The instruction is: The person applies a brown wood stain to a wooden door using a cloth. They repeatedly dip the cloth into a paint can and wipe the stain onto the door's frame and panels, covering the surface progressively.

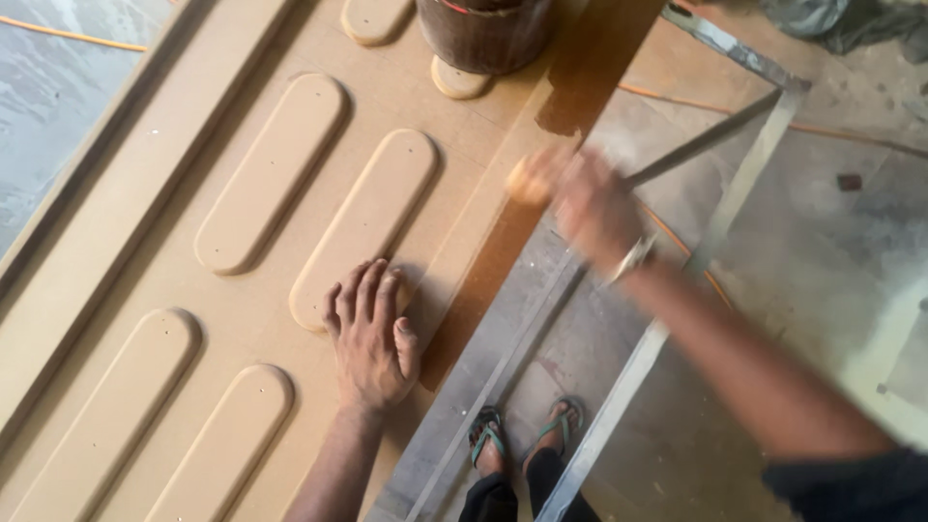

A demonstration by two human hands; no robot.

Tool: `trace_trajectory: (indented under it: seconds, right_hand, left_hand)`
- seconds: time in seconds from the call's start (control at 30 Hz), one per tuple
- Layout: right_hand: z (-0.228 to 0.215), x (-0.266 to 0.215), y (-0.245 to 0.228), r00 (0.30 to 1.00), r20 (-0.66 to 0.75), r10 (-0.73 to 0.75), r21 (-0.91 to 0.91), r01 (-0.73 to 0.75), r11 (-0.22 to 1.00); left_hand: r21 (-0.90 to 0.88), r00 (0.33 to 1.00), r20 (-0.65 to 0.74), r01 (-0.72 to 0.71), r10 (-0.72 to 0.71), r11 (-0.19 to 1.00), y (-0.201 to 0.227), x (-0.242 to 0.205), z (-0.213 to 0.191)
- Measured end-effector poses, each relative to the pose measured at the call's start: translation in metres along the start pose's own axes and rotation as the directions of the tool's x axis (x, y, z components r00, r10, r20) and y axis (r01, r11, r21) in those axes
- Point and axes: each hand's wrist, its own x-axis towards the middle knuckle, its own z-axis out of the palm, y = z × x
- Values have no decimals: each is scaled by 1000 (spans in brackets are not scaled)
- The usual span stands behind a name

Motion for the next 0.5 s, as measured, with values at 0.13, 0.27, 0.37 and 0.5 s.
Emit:
trace_trajectory:
  seconds: [0.13,0.27,0.37,0.5]
  right_hand:
    - [-26,80,83,998,-65,17,-272,-34,962]
    - [-14,65,5,991,-107,78,-28,-82,996]
    - [-4,-1,-111,991,49,-125,81,120,989]
    - [-2,-42,-180,894,192,-404,-44,419,907]
  left_hand:
    - [5,1000,10,8,-8,1000,-1,2,-1]
    - [-21,1000,-13,14,-15,1000,-1,0,-2]
    - [-97,997,-60,34,-40,995,-2,-1,-6]
    - [-159,990,-121,57,-77,986,-2,-1,-8]
